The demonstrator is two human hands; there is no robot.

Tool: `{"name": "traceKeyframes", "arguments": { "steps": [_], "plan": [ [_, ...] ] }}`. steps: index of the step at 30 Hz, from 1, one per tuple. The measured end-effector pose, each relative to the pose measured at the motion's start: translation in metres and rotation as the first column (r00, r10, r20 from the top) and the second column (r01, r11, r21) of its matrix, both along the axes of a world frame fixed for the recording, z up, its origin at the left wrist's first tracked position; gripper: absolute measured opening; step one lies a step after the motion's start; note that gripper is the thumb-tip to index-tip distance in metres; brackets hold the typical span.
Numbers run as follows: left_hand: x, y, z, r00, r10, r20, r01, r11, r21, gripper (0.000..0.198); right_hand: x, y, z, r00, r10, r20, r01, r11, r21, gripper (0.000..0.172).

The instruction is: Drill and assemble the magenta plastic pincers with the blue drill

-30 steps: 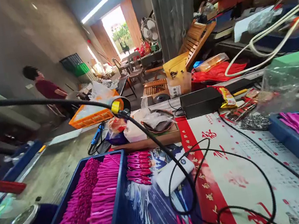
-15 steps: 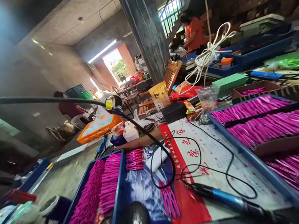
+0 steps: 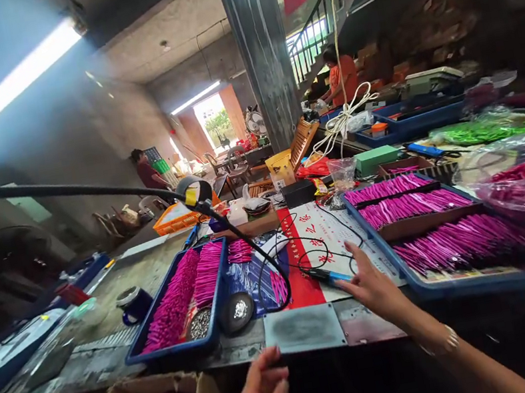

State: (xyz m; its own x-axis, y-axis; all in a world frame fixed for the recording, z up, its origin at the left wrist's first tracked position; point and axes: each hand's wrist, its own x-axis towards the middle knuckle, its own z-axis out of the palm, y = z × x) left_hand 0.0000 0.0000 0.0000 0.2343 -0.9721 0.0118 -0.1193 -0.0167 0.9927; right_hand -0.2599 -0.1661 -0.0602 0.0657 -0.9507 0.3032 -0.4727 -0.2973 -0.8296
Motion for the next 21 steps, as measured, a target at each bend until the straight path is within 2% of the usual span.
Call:
{"name": "traceKeyframes", "arguments": {
  "steps": [1, 2, 4, 5, 9, 12, 14, 17, 21],
  "plan": [
    [-0.002, -0.008, 0.004, 1.000, 0.007, -0.029, -0.008, 0.999, -0.053, 0.052, 0.014, -0.023, 0.009, 1.000, 0.000, 0.009, 0.000, 1.000, -0.020, 0.076],
    [-0.003, -0.015, 0.008, 0.998, 0.015, -0.056, -0.021, 0.995, -0.101, 0.053, 0.026, -0.043, 0.017, 0.999, 0.027, 0.018, -0.027, 0.999, -0.039, 0.063],
    [-0.005, -0.027, 0.015, 0.995, 0.039, -0.095, -0.053, 0.986, -0.158, 0.052, 0.045, -0.074, 0.034, 0.990, 0.136, 0.038, -0.134, 0.989, -0.060, 0.035],
    [-0.005, -0.030, 0.018, 0.992, 0.053, -0.113, -0.072, 0.982, -0.176, 0.051, 0.050, -0.083, 0.044, 0.981, 0.189, 0.053, -0.185, 0.980, -0.076, 0.029],
    [0.006, -0.037, 0.027, 0.977, 0.121, -0.178, -0.158, 0.963, -0.217, 0.048, 0.054, -0.091, 0.093, 0.939, 0.305, 0.159, -0.270, 0.939, -0.212, 0.039],
    [0.015, -0.042, 0.038, 0.965, 0.160, -0.209, -0.207, 0.951, -0.228, 0.042, 0.052, -0.082, 0.135, 0.907, 0.330, 0.263, -0.233, 0.911, -0.342, 0.046],
    [0.018, -0.047, 0.046, 0.960, 0.155, -0.234, -0.214, 0.943, -0.256, 0.039, 0.057, -0.077, 0.156, 0.889, 0.338, 0.310, -0.197, 0.892, -0.407, 0.048],
    [0.012, -0.053, 0.054, 0.952, 0.129, -0.278, -0.215, 0.928, -0.305, 0.036, 0.076, -0.074, 0.165, 0.874, 0.376, 0.307, -0.201, 0.856, -0.475, 0.043],
    [0.002, -0.056, 0.053, 0.958, 0.142, -0.250, -0.219, 0.923, -0.315, 0.036, 0.113, -0.078, 0.146, 0.854, 0.483, 0.195, -0.322, 0.784, -0.531, 0.039]
  ]
}}
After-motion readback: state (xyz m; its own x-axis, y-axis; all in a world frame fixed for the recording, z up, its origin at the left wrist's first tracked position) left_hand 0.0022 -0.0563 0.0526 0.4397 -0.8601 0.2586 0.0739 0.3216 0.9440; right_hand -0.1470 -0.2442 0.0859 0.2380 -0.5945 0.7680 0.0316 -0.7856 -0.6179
